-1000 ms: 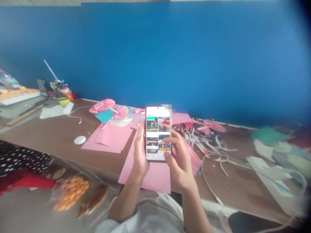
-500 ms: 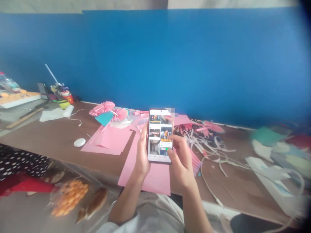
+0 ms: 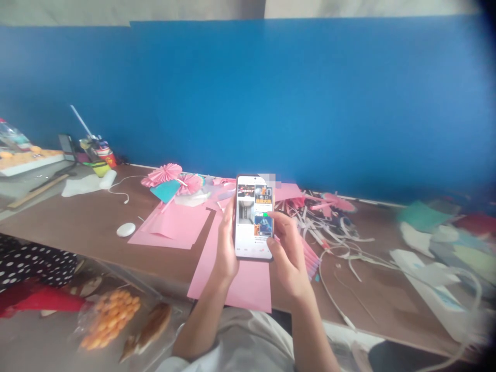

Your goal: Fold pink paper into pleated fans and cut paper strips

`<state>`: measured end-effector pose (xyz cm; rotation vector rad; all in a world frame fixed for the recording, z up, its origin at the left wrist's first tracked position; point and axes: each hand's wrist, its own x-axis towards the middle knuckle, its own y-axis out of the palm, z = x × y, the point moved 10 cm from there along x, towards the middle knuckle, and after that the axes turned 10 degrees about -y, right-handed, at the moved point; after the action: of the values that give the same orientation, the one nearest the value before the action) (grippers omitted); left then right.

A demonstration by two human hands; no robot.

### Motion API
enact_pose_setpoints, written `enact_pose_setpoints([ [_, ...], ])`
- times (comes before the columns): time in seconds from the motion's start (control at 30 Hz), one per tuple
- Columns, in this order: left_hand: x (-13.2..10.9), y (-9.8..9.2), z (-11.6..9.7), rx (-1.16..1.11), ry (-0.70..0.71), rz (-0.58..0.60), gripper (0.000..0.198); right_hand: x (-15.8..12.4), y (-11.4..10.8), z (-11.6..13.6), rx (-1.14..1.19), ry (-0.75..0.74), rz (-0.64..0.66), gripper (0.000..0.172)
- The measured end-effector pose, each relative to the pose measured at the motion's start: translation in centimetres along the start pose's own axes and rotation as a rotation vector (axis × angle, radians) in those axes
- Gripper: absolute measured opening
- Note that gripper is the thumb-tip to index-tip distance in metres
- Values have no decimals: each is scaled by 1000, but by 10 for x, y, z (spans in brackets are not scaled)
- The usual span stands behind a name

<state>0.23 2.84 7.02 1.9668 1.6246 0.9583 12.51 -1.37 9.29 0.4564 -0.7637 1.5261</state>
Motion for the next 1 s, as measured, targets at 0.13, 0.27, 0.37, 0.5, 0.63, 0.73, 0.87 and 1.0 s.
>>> enact_pose_setpoints([
  [0.13, 1, -1, 1, 11, -2, 0, 51, 1, 0, -2, -15, 13, 0, 40],
  [0.27, 1, 0, -1, 5, 5, 3, 51, 3, 2, -1, 15, 6, 5, 48],
  [0.37, 0, 2, -3, 10, 18, 5, 51, 3, 1, 0, 16, -9, 4, 48],
  [0.5, 1, 2, -3, 2, 18, -1, 50, 1, 1, -4, -76, 25, 44, 33],
  [0.63, 2, -1, -1, -1, 5, -14, 52, 3, 1, -2, -32, 6, 14, 45],
  [0.73, 3, -1, 0, -8, -6, -11, 52, 4, 1, 1, 8, -11, -10, 54],
  [0.87, 3, 2, -1, -6, -14, -4, 52, 3, 0, -1, -76, 10, 37, 32],
  [1.0, 4, 0, 1, -14, -21, -7, 52, 4, 0, -1, -68, 17, 49, 38],
])
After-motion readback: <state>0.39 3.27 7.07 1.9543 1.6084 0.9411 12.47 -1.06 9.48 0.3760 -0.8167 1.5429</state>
